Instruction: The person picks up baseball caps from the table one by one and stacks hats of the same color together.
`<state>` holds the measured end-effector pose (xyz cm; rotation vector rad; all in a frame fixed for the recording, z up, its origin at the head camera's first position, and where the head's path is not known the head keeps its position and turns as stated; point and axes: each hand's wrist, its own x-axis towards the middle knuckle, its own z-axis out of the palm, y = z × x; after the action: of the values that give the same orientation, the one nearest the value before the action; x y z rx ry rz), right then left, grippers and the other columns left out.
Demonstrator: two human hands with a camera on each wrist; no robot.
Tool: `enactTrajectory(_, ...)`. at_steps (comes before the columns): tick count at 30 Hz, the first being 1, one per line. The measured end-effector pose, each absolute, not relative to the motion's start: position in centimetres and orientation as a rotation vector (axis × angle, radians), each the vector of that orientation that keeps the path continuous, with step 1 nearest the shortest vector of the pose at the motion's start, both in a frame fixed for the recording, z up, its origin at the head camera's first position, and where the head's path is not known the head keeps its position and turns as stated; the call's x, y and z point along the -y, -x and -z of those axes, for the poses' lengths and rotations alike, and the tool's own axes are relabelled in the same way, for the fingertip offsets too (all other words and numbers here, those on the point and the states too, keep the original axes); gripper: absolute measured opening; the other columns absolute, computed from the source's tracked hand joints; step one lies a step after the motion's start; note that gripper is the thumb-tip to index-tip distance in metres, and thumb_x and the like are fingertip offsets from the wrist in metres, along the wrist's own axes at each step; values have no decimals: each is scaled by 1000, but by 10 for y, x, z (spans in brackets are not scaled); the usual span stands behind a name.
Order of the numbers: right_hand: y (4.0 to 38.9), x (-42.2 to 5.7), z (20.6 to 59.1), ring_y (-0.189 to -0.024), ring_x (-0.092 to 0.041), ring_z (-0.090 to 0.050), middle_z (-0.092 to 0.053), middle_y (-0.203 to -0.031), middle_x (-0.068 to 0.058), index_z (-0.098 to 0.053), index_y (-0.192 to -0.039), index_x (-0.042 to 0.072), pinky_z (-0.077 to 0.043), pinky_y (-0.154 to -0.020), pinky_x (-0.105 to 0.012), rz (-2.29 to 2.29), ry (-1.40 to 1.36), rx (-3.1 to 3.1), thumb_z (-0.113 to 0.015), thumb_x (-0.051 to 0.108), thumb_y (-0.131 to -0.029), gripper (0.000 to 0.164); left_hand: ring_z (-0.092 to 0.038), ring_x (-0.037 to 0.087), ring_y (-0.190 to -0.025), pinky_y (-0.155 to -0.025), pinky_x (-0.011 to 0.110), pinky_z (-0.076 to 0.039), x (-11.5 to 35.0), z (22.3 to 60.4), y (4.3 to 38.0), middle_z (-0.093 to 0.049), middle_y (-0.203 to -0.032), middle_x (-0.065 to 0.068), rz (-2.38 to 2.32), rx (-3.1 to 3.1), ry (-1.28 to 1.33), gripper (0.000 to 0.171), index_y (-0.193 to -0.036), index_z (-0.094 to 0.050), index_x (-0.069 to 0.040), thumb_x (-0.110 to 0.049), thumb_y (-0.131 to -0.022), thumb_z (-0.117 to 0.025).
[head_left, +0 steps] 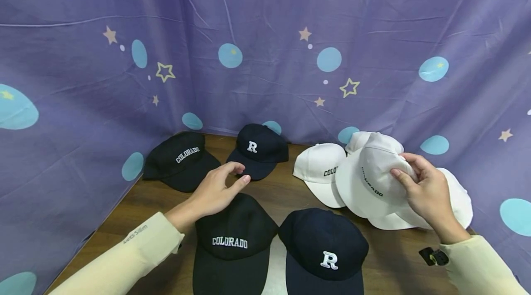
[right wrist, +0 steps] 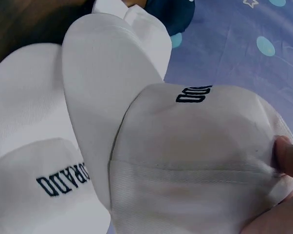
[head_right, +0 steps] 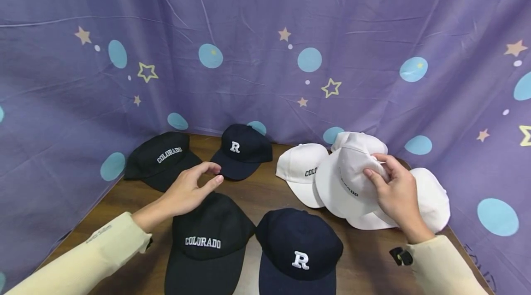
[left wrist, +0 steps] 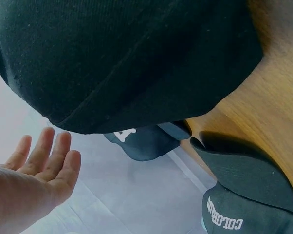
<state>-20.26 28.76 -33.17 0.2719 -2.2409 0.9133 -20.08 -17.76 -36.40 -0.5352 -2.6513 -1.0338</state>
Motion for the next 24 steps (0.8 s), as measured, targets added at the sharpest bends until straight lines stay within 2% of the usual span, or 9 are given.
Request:
enactTrajectory(4,200,-295,328,-70,8,-54,-63,-75,22,-72,-115,3,-41,-60,-9,-937,-269,2225,-82,-1,-85,32,-62,25,-116,-96,48,-49,179,364,199,-68,-123,8,1042,2638,554,40,-129,-64,-8,-39,-103,-61)
enactTrajectory(9,196,-305,326,-63,7,-54,-62,-70,20,-71,-118,0,-42,-54,-11,-979,-243,2225,-80,0,-88,32,-63,26,-116,-96,48,-49,183,363,198,-68,-122,7,1035,2615,570,39,-128,-65,-9,-38,-103,-61)
enactTrajectory(14,193,-320,324,-60,6,-56,-64,-72,24,-69,-122,0,-45,-52,-12,-1031,-218,2252,-76,3,-92,31,-62,28,-118,-99,51,-48,187,362,196,-68,-124,8,1035,2619,574,40,-129,-64,-8,-39,-103,-61)
enactTrajectory(21,187,-339,319,-61,9,-59,-66,-77,29,-72,-121,13,-47,-51,-12,-1052,-257,2310,-74,7,-95,28,-61,27,-119,-100,50,-47,190,361,195,-66,-125,8,1027,2631,580,41,-130,-63,-9,-39,-103,-60)
enactTrajectory(24,185,-347,318,-58,6,-59,-67,-75,25,-72,-120,19,-47,-49,-15,-1052,-292,2348,-73,7,-95,28,-62,28,-118,-100,51,-47,191,362,194,-67,-124,8,1023,2617,594,40,-130,-64,-8,-38,-104,-60)
